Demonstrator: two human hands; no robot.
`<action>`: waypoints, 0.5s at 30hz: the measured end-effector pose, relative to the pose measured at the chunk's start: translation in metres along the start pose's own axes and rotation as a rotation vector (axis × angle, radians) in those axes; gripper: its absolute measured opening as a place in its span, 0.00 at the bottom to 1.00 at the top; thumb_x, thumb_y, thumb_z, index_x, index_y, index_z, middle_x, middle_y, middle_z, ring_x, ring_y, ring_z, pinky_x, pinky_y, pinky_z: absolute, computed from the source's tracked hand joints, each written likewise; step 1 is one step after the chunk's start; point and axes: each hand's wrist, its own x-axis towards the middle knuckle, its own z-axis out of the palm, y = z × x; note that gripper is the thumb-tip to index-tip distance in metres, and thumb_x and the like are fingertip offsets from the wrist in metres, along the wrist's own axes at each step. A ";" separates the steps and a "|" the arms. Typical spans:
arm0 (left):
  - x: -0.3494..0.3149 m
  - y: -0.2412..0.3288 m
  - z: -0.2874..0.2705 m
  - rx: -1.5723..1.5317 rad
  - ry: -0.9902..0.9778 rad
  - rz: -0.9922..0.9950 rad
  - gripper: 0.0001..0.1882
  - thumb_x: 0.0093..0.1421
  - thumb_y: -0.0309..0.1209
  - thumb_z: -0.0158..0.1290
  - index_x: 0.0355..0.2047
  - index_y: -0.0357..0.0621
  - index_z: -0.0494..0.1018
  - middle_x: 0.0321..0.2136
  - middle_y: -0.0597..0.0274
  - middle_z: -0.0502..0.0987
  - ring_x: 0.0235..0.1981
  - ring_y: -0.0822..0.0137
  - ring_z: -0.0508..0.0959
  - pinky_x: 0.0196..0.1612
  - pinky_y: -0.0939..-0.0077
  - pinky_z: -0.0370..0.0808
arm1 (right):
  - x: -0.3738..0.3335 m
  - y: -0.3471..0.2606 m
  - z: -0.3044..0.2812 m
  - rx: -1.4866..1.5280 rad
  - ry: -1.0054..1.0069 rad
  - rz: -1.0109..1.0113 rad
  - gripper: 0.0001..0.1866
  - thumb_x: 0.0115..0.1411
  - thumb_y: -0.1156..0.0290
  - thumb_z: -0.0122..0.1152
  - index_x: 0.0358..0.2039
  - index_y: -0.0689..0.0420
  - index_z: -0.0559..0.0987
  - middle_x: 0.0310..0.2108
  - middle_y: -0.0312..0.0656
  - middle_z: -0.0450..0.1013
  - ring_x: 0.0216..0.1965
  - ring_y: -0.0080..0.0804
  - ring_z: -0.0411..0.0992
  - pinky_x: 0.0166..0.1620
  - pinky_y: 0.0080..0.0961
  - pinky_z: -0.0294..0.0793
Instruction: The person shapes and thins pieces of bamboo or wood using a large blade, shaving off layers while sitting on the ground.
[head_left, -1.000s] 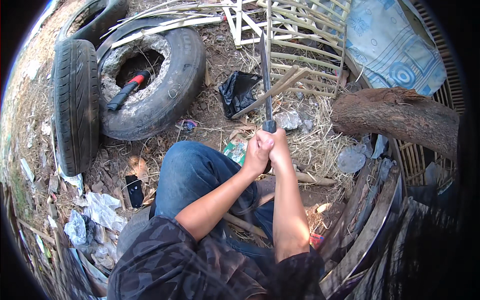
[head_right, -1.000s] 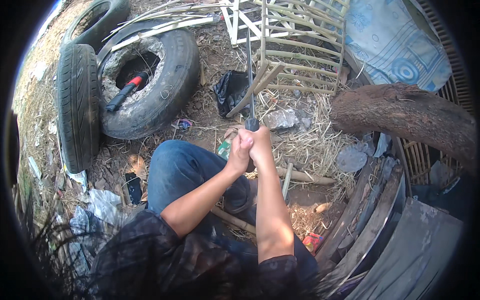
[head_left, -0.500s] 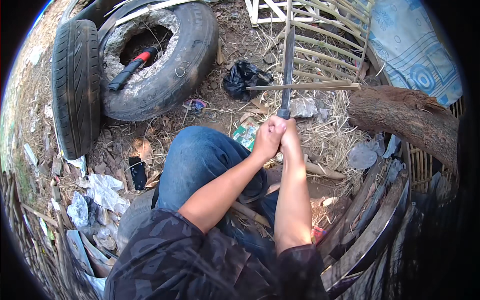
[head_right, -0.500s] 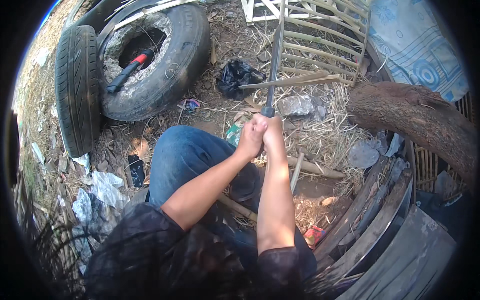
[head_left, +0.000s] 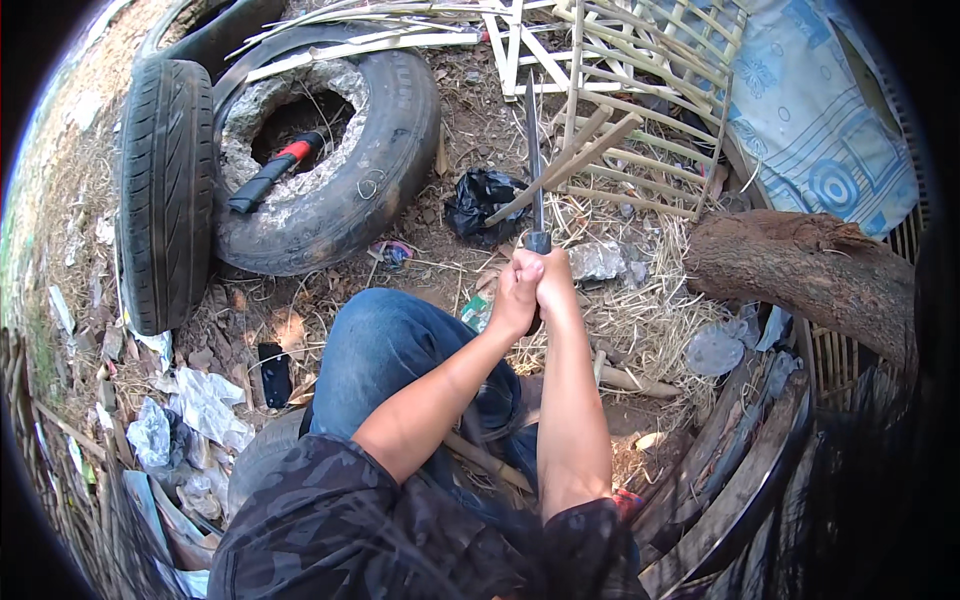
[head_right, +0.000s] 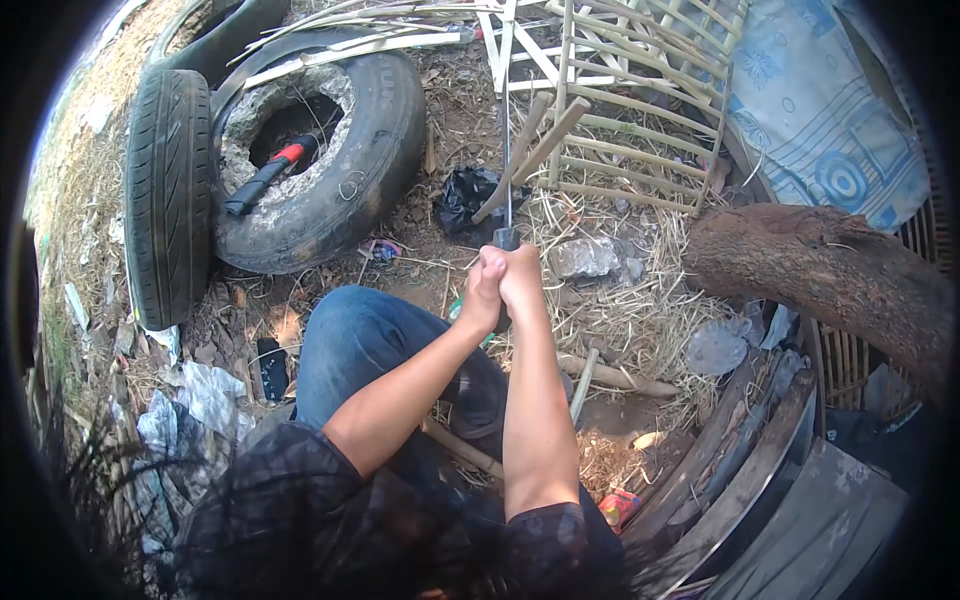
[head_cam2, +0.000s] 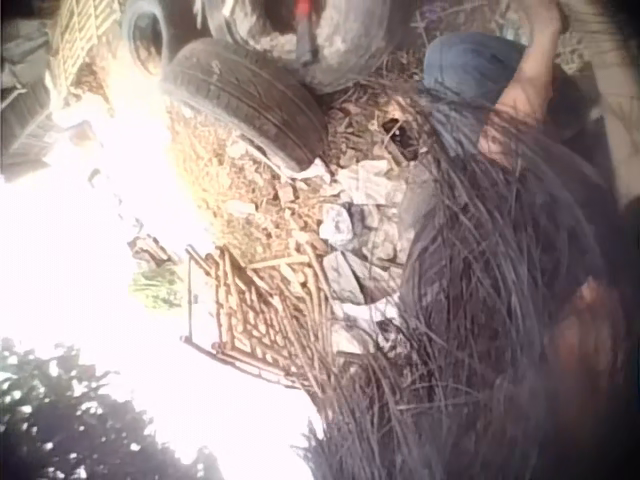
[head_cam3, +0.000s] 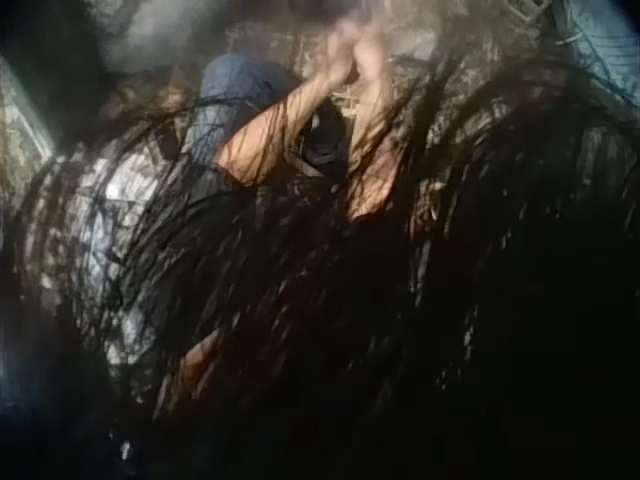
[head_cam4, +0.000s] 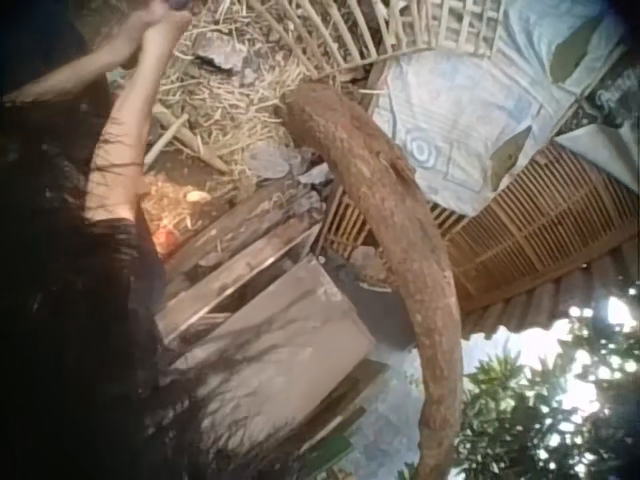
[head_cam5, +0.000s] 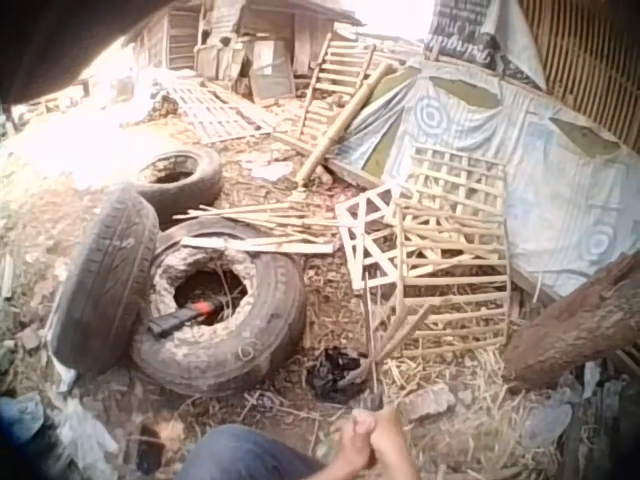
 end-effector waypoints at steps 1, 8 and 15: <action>-0.007 0.005 0.014 0.028 -0.009 -0.021 0.24 0.57 0.50 0.51 0.33 0.38 0.68 0.26 0.65 0.70 0.29 0.76 0.69 0.35 0.79 0.68 | -0.009 -0.007 -0.014 0.011 0.008 -0.005 0.11 0.44 0.72 0.59 0.11 0.60 0.70 0.13 0.31 0.65 0.15 0.18 0.61 0.19 0.23 0.59; -0.061 0.049 0.091 0.052 -0.284 -0.096 0.37 0.46 0.55 0.61 0.43 0.38 0.64 0.28 0.71 0.62 0.29 0.77 0.62 0.32 0.79 0.63 | -0.104 -0.085 -0.080 0.052 0.237 0.058 0.05 0.46 0.73 0.58 0.22 0.60 0.73 0.15 0.32 0.65 0.16 0.18 0.62 0.20 0.17 0.60; -0.013 -0.044 -0.020 0.078 -0.142 -0.253 0.30 0.54 0.55 0.52 0.37 0.35 0.69 0.26 0.55 0.76 0.27 0.67 0.77 0.28 0.64 0.72 | 0.007 0.073 -0.017 -0.034 0.114 0.142 0.09 0.46 0.70 0.58 0.15 0.61 0.72 0.15 0.35 0.70 0.14 0.24 0.66 0.18 0.24 0.60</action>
